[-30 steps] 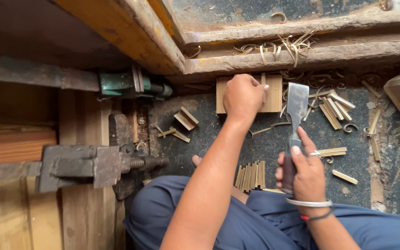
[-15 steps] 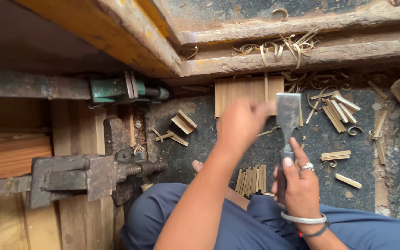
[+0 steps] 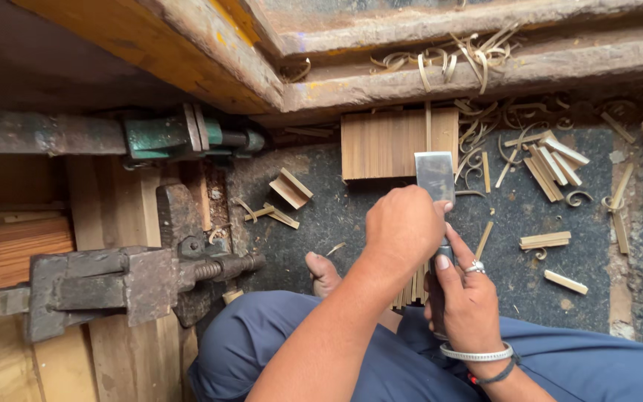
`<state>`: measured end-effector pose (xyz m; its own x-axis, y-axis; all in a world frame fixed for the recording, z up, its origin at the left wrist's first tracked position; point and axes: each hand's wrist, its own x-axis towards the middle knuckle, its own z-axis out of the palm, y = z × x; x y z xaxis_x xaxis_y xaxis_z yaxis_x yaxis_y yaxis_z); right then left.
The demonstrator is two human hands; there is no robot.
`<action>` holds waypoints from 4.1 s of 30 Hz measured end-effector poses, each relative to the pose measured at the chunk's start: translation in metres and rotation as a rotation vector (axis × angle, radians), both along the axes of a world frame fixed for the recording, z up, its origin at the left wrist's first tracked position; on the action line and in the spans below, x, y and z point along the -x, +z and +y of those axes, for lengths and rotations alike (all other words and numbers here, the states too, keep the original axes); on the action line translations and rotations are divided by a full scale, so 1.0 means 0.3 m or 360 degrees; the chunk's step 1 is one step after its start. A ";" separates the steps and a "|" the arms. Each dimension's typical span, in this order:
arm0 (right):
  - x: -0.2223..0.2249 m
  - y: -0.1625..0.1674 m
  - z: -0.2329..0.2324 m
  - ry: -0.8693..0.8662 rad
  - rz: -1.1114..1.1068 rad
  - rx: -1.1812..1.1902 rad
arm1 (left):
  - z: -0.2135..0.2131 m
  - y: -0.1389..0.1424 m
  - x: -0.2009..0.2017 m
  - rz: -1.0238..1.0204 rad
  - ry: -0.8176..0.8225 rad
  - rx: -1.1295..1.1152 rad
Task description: The person sits on the floor and uses a chisel to carve thin strips from a small rectangular block of wood. They repeatedly position the chisel, push it along the wood to remove shavings, and clear the debris from the work surface.
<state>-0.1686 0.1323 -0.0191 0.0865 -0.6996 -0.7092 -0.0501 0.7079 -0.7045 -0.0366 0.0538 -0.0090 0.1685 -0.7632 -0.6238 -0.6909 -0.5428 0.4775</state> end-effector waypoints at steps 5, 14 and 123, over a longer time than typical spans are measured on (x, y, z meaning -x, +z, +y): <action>0.000 -0.015 0.002 0.0027 0.0050 -0.0072 | 0.005 -0.044 0.014 -0.0056 0.0011 0.0021; -0.029 -0.184 -0.105 0.0369 0.0525 0.1089 | -0.097 -0.114 0.016 -0.0192 0.0096 0.0276; 0.063 0.099 -0.091 0.0296 0.0423 -0.0118 | -0.026 0.081 0.056 0.0090 0.0020 -0.0151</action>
<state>-0.1876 0.1051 0.0105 0.0131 -0.6349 -0.7725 -0.3582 0.7183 -0.5965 -0.0533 0.0459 0.0154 0.1404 -0.6984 -0.7019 -0.6570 -0.5960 0.4617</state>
